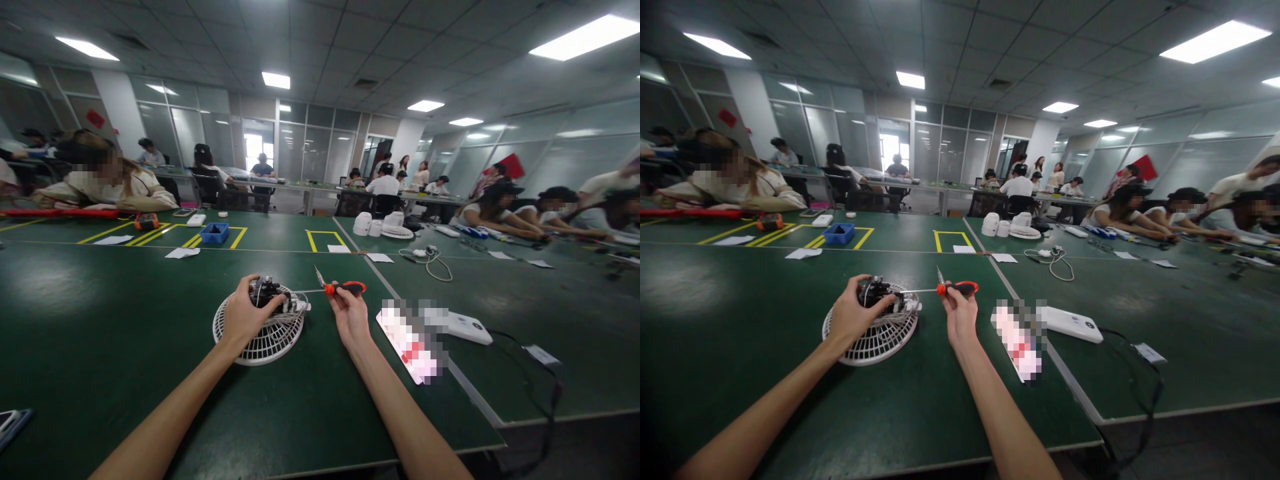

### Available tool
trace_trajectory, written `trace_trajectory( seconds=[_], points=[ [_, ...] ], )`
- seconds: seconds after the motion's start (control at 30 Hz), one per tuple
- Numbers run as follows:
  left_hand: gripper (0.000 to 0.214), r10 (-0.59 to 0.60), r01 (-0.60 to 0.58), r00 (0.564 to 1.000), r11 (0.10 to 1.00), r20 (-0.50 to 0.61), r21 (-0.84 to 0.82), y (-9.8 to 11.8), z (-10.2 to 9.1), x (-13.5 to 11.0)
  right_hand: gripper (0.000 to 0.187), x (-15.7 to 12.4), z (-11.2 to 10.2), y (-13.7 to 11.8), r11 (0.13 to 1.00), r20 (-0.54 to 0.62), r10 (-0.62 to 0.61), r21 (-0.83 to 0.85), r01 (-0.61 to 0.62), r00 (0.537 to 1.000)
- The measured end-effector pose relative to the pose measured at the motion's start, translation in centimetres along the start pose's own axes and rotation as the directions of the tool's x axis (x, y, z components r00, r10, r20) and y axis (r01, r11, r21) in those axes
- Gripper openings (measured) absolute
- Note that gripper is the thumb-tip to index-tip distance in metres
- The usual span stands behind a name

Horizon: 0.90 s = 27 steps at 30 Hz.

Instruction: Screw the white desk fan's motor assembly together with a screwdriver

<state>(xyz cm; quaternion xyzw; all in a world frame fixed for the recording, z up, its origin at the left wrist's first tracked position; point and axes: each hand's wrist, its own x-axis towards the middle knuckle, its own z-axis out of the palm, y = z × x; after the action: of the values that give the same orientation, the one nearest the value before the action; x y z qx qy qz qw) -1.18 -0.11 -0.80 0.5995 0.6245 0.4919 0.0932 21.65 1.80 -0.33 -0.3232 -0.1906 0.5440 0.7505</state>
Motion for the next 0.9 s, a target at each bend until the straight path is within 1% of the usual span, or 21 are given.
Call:
trace_trajectory(
  seconds=[0.1, 0.17, 0.3, 0.4, 0.47, 0.57, 0.77, 0.9],
  points=[
    [0.077, -0.014, 0.014, 1.000, 1.000, -0.002, 0.006, 0.0, 0.0, 0.0, 0.037, -0.1, 0.0, 0.0, 1.000, -0.004, 0.017, 0.009, -0.017, 1.000],
    [0.077, -0.016, 0.016, 1.000, 1.000, -0.002, 0.015, 0.0, 0.0, 0.0, 0.040, -0.1, 0.0, 0.1, 1.000, -0.005, 0.007, -0.002, -0.007, 1.000],
    [0.076, 0.000, 0.000, 1.000, 1.000, -0.002, 0.019, 0.0, 0.1, 0.0, 0.047, -0.3, 0.0, 0.3, 0.996, -0.048, -0.024, -0.085, 0.020, 0.999],
    [0.076, 0.011, -0.011, 1.000, 1.000, 0.001, 0.023, 0.1, 0.1, 0.0, 0.056, -0.5, 0.0, 0.5, 0.989, -0.081, -0.027, -0.149, 0.015, 0.996],
    [0.076, 0.010, -0.010, 1.000, 1.000, 0.003, 0.027, 0.1, 0.0, 0.0, 0.059, -0.6, 0.0, 0.6, 0.985, -0.082, -0.020, -0.170, 0.006, 0.996],
    [0.077, 0.002, -0.002, 1.000, 0.999, 0.006, 0.032, 0.2, -0.1, 0.0, 0.056, -0.9, 0.2, 0.6, 0.982, -0.070, -0.008, -0.190, -0.006, 0.997],
    [0.077, 0.001, -0.001, 1.000, 1.000, 0.016, 0.026, 0.3, -0.2, 0.0, 0.052, -1.1, 0.6, 0.5, 0.981, -0.110, -0.008, -0.192, -0.014, 0.994],
    [0.078, 0.012, -0.013, 1.000, 1.000, 0.010, 0.028, 0.2, -0.2, 0.0, 0.051, -1.1, 0.6, 0.7, 0.980, -0.119, 0.000, -0.198, -0.024, 0.993]
  ],
)
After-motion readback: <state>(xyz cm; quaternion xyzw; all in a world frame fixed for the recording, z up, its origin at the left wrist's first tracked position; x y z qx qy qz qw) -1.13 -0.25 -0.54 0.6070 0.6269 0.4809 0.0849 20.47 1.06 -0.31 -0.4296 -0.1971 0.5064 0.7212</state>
